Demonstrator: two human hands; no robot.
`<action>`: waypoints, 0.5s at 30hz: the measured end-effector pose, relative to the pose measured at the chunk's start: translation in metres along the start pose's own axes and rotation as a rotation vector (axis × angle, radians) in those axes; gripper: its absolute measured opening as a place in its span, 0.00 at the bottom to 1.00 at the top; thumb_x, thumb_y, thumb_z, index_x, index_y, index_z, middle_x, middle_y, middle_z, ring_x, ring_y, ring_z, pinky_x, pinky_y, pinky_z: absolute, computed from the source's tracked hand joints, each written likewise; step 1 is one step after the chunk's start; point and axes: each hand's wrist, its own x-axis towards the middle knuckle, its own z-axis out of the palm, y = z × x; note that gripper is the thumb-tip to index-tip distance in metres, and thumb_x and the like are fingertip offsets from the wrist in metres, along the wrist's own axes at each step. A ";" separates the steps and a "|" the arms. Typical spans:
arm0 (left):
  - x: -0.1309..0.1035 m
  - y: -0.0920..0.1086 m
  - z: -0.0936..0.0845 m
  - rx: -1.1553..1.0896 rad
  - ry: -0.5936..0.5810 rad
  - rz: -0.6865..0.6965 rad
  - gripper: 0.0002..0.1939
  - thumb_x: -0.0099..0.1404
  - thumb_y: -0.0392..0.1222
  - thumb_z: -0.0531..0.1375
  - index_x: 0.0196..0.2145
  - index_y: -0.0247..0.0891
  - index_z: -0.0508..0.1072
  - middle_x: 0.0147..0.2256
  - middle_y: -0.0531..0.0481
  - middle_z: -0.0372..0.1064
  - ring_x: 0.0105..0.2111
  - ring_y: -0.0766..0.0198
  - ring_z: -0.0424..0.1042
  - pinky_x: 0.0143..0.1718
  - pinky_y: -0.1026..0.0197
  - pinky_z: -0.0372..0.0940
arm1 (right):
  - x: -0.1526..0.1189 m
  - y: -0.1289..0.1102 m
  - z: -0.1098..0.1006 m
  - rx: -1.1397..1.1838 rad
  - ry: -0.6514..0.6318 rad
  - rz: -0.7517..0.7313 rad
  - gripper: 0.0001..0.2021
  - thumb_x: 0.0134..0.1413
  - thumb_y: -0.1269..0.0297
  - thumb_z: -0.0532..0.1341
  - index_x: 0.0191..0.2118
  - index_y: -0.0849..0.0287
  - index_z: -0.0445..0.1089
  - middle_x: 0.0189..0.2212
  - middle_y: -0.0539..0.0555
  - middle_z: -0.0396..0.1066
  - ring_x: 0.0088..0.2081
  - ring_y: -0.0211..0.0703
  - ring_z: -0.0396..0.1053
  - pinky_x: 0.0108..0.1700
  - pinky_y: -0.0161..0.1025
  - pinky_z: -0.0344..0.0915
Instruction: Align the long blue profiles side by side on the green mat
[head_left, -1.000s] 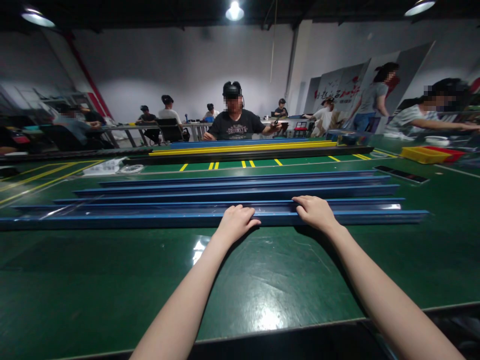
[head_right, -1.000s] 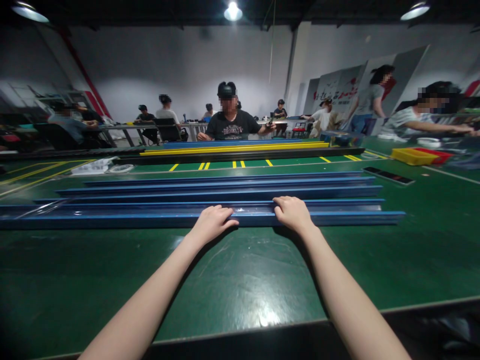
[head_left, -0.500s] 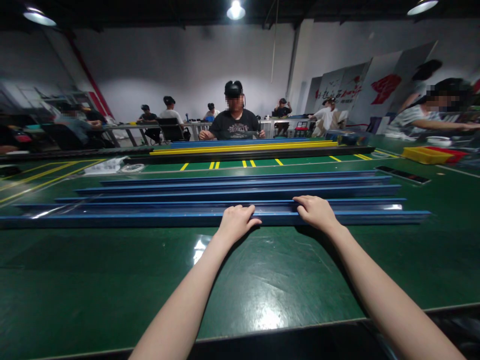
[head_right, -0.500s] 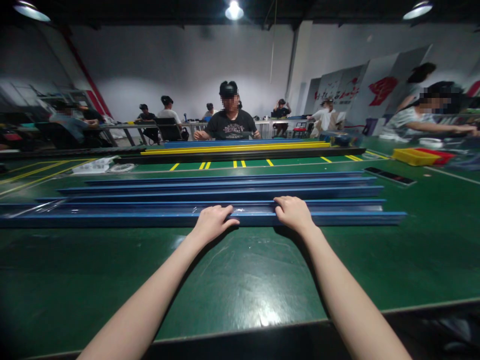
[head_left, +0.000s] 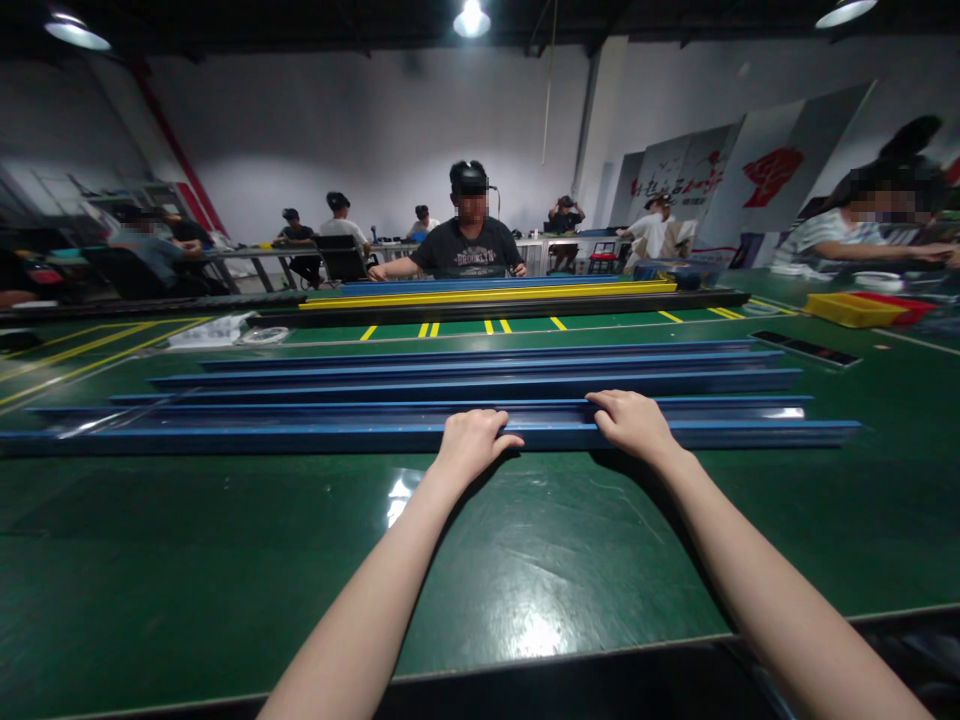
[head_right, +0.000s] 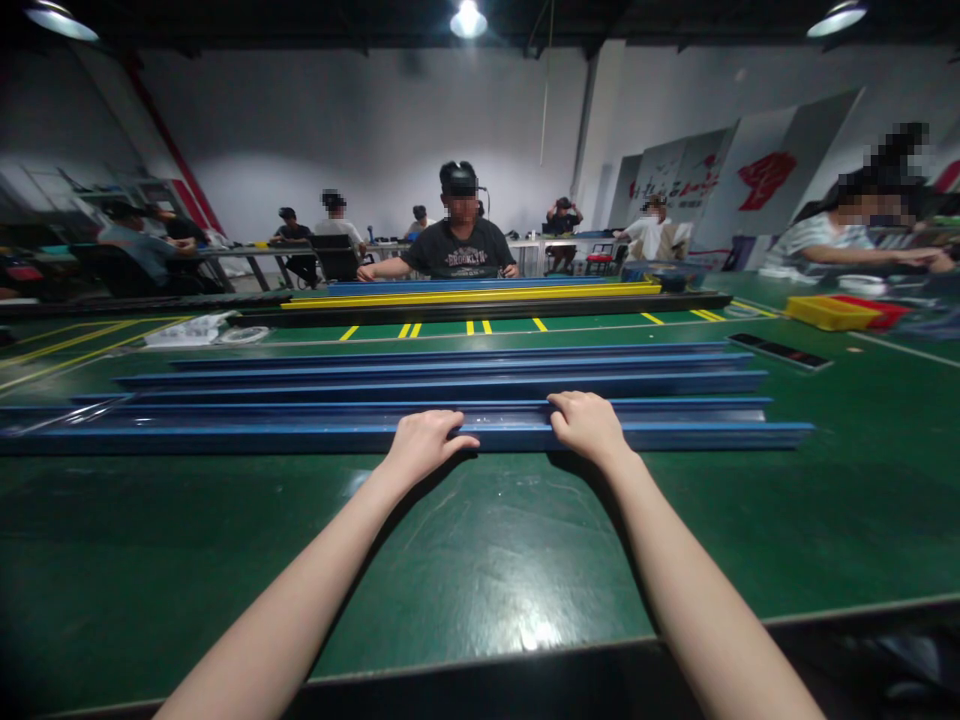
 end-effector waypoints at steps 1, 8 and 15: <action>0.000 0.000 0.000 -0.005 0.003 -0.003 0.19 0.59 0.58 0.50 0.29 0.40 0.67 0.30 0.51 0.70 0.33 0.62 0.69 0.26 0.65 0.55 | 0.000 0.000 0.000 -0.001 0.001 0.001 0.21 0.48 0.66 0.45 0.45 0.60 0.68 0.44 0.55 0.69 0.43 0.44 0.67 0.43 0.37 0.61; -0.001 0.001 0.000 -0.004 0.000 -0.043 0.18 0.58 0.58 0.52 0.29 0.40 0.67 0.31 0.53 0.69 0.34 0.63 0.68 0.26 0.66 0.54 | 0.001 0.002 0.003 -0.009 0.013 -0.007 0.21 0.48 0.66 0.46 0.45 0.59 0.68 0.44 0.54 0.69 0.43 0.43 0.67 0.43 0.37 0.61; -0.001 0.001 -0.001 -0.012 -0.018 -0.072 0.18 0.57 0.59 0.52 0.29 0.40 0.66 0.31 0.52 0.70 0.34 0.62 0.68 0.26 0.66 0.54 | 0.000 0.001 0.002 -0.009 0.015 -0.002 0.21 0.48 0.66 0.46 0.45 0.59 0.68 0.44 0.53 0.69 0.43 0.42 0.67 0.43 0.36 0.61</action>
